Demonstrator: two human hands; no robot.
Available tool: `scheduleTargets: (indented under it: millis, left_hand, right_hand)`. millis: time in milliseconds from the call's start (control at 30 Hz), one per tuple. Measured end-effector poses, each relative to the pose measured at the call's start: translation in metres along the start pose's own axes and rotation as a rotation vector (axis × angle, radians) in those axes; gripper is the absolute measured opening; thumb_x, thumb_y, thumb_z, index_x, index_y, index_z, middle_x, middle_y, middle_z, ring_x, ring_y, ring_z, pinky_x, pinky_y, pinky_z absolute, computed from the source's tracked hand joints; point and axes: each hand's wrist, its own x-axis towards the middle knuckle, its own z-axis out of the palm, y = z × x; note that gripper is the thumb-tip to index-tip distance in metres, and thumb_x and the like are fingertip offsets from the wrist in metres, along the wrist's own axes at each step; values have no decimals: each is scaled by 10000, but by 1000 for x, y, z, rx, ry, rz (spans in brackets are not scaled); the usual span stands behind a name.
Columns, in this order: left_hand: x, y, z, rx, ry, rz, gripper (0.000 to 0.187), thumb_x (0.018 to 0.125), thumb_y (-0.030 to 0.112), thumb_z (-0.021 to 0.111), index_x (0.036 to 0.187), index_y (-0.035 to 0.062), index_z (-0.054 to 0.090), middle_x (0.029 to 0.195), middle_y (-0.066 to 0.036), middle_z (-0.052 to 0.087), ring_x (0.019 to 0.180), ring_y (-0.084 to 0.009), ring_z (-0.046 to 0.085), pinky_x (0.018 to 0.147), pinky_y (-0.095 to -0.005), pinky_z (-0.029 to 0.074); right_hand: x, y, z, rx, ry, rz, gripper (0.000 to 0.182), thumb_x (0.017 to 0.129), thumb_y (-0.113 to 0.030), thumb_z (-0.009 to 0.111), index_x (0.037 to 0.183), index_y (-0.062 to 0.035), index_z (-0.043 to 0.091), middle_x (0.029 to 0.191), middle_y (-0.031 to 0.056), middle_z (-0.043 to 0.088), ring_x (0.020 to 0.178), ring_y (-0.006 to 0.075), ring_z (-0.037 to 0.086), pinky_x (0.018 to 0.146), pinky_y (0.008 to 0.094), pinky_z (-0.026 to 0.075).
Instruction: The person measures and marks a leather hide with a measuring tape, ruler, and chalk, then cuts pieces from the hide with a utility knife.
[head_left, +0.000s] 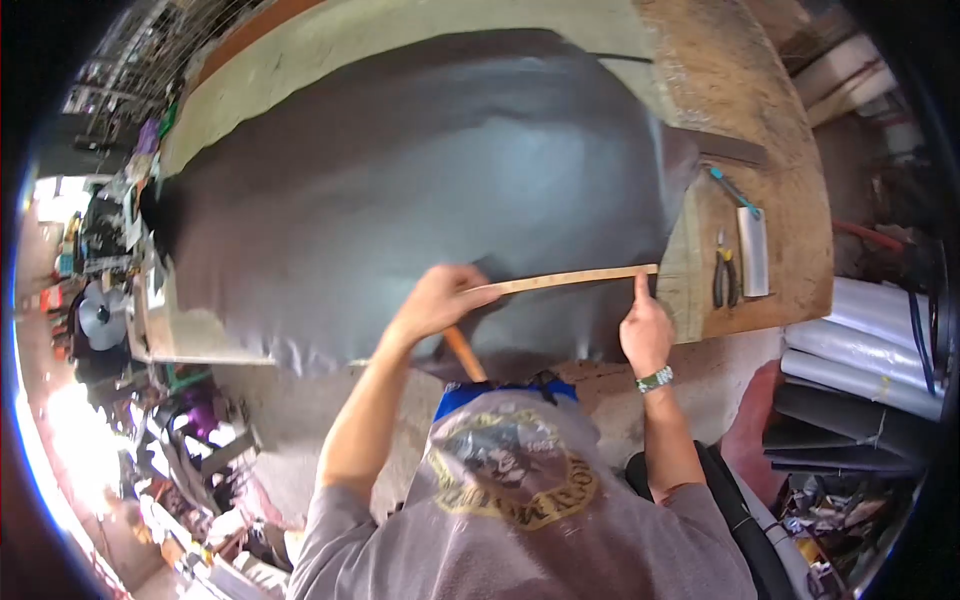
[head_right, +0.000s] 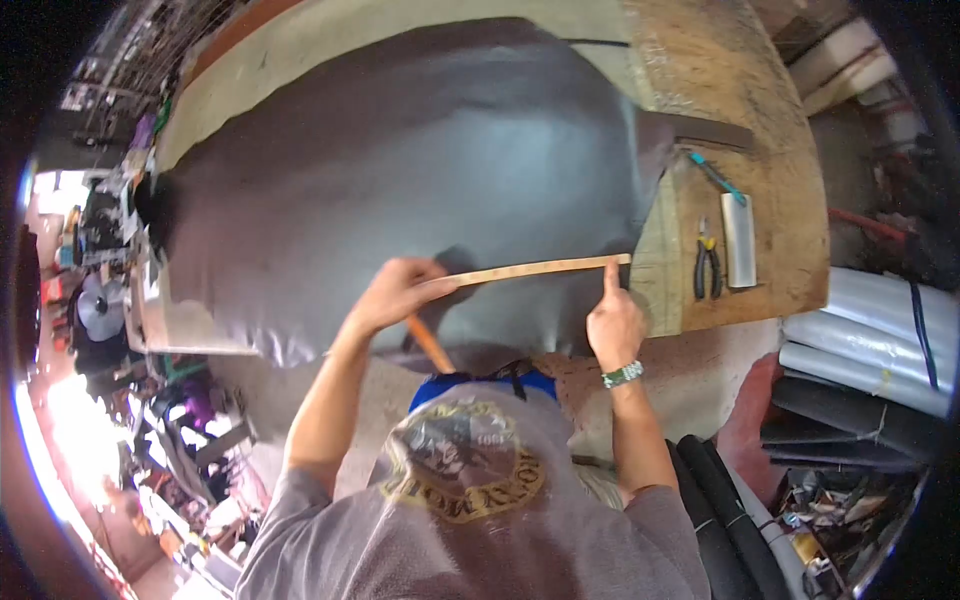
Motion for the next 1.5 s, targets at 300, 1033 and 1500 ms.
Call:
scheduleTargets:
  millis: [300,1033,1500]
  left_hand:
    - [-54,-45,-184,87,262,-102,236,867,182,792,882,-48,740,702,-12,641,652,-89,526,579,-288,413]
    - [36,-147,-186,166,407,-152,353,836,311,823,789,-21,712,593,-72,594,568,-165,559,599,-364,469]
    - [90,-166,-257,238,596,-170,344,860,274,801,790,-52,717,598,-63,611,562,-130,553,560,-332,467]
  right_hand:
    - [130,-41,-4,-131,44,-130,783,802,-79,612,1555,-165,413,806,161,662,724,373,677,660,517,541]
    - [143,-48,-2,-259,66,427,752,870,-174,637,1561,-345,393,949,153,719,881,379,721,735,521,571]
    - [263,-91,6,-132,222,97,662,839,-159,663,1466,-322,527,856,150,694,793,375,713,699,505,575]
